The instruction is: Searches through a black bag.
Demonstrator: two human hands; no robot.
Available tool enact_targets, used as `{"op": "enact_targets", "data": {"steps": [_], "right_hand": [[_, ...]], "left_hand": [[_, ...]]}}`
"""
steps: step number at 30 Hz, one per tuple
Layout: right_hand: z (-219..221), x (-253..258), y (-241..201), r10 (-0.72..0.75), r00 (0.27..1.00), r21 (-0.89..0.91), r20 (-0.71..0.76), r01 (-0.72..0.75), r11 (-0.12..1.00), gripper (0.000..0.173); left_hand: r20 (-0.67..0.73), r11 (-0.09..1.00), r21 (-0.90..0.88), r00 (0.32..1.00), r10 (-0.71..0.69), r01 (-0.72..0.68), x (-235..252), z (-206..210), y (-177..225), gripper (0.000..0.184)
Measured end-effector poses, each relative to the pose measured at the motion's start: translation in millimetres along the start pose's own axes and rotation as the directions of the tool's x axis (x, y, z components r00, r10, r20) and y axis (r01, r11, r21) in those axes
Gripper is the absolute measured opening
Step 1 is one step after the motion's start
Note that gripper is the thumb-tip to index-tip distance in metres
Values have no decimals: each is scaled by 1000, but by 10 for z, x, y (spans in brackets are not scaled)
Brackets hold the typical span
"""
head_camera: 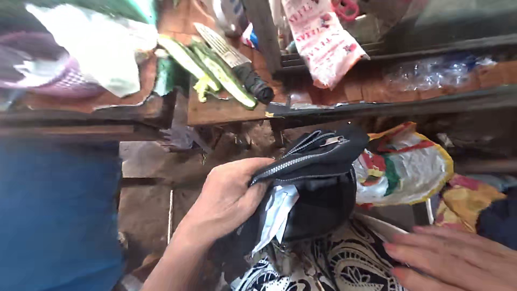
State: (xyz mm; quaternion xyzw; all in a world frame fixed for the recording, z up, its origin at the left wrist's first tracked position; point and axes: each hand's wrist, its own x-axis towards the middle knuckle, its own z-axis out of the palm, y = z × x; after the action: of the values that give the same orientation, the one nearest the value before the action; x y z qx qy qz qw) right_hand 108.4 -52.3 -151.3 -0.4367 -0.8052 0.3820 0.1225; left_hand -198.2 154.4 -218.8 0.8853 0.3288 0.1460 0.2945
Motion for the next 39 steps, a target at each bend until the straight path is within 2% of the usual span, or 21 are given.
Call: {"op": "enact_targets", "data": {"steps": [3, 6, 12, 16, 18, 20, 25, 29, 32, 33, 35, 37, 39], "right_hand": [[5, 188, -105, 42, 999, -146, 13, -40, 989, 31], [-58, 362, -162, 26, 998, -201, 61, -13, 979, 32], [-51, 1061, -92, -181, 980, -251, 80, 196, 948, 29], [75, 2031, -126, -30, 940, -121, 341, 76, 990, 29], [235, 2405, -135, -41, 911, -53, 411, 69, 996, 34], [437, 2608, -176, -30, 881, -46, 471, 59, 997, 31], [887, 2668, -192, 57, 774, -204, 631, 96, 974, 27], [914, 2536, -122, 11, 802, -227, 597, 156, 961, 21], [806, 2447, -128, 86, 770, -227, 632, 78, 971, 35], [757, 2407, -123, 93, 787, -238, 610, 70, 969, 35], [643, 2299, -128, 73, 857, -302, 510, 98, 948, 28], [560, 2171, -124, -57, 945, -391, 322, 188, 901, 19], [478, 2120, -161, -177, 966, -426, 187, 242, 872, 24]], "left_hand": [[-12, 999, -41, 1000, -12, 11, -71, -52, -76, 23], [-40, 996, -87, 999, -32, 28, -205, -138, -154, 22], [-131, 990, -138, 990, -45, 27, -442, -236, -236, 19], [-176, 989, -148, 983, -48, 21, -483, -159, -196, 20], [-210, 984, -177, 976, -63, 25, -504, -114, -191, 22], [-230, 973, -227, 969, -87, 34, -550, -116, -219, 22], [-255, 939, -344, 963, -91, -2, -702, -108, -340, 20], [-304, 909, -418, 943, -134, -6, -772, -136, -431, 18], [-307, 899, -438, 935, -178, 27, -805, -180, -467, 19], [-298, 895, -445, 936, -189, 39, -807, -181, -481, 20], [-275, 875, -481, 939, -207, 52, -798, -155, -528, 19], [-246, 854, -517, 945, -214, 59, -776, -110, -573, 20], [-223, 841, -537, 953, -205, 55, -735, -63, -587, 19]]}}
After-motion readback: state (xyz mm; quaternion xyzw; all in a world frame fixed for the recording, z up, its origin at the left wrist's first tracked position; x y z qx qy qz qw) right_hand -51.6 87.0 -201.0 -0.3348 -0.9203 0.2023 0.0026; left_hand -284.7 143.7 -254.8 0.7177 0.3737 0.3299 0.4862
